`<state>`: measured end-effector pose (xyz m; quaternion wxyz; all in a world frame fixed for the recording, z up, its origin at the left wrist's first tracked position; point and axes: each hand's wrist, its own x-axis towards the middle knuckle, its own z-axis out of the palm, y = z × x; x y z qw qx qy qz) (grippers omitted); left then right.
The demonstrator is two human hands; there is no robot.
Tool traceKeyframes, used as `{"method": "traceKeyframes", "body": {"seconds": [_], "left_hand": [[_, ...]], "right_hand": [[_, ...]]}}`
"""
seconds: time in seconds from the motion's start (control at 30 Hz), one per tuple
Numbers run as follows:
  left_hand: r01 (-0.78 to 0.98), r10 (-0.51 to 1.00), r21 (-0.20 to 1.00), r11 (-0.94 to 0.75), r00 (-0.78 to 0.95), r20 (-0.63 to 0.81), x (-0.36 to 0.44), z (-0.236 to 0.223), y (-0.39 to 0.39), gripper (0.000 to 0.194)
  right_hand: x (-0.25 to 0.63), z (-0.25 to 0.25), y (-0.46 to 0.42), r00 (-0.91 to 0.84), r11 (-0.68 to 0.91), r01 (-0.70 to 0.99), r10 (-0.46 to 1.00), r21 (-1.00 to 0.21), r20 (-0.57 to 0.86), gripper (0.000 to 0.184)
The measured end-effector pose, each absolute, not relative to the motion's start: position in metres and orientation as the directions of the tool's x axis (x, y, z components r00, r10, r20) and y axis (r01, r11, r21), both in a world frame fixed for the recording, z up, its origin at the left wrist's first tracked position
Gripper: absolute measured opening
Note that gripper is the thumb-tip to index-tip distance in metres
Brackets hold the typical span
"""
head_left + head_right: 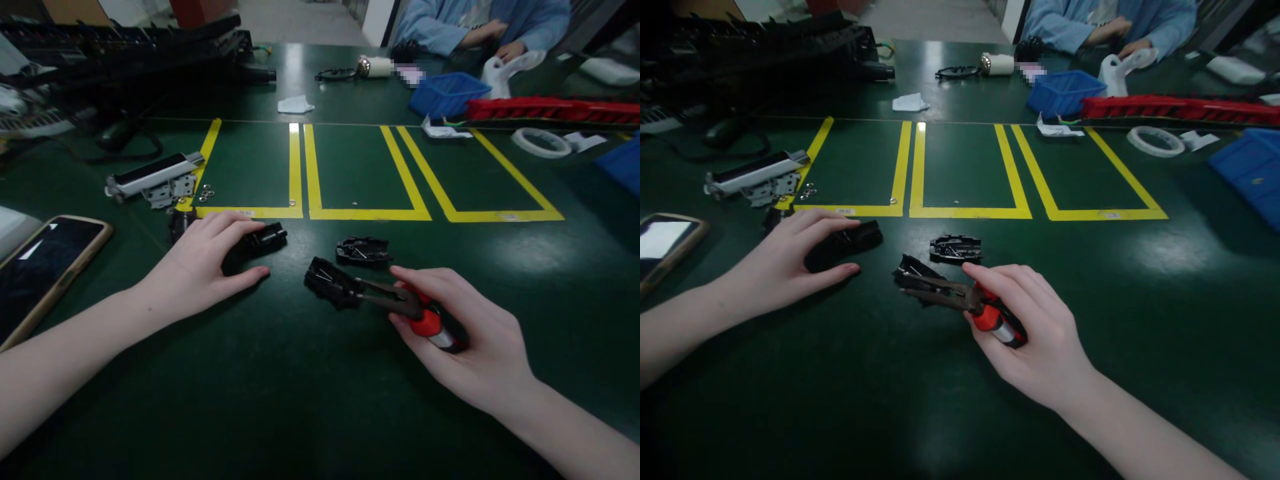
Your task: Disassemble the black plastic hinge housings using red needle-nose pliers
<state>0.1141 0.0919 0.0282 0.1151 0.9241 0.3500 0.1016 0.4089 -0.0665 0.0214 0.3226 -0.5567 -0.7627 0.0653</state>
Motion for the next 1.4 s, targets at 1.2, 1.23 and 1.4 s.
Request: {"method": "traceKeyframes", "body": {"seconds": [1.2,1.23,1.4], "left_hand": [[0.440,0.612,0.608,-0.661,0.785,0.096,0.078,0.022,0.063,0.040],[0.436,0.615,0.617,-0.655,0.782,0.101,0.078,0.023,0.063,0.037],[0.379,0.616,0.697,-0.609,0.779,0.115,0.077,0.026,0.065,0.031]], "right_hand": [[0.328,0.022,-0.048,-0.473,0.535,0.797,0.842,-0.280,0.261,0.050],[0.329,0.021,-0.047,-0.447,0.510,0.817,0.855,-0.271,0.262,0.050],[0.337,0.020,-0.045,-0.344,0.417,0.869,0.896,-0.267,0.282,0.051]]}}
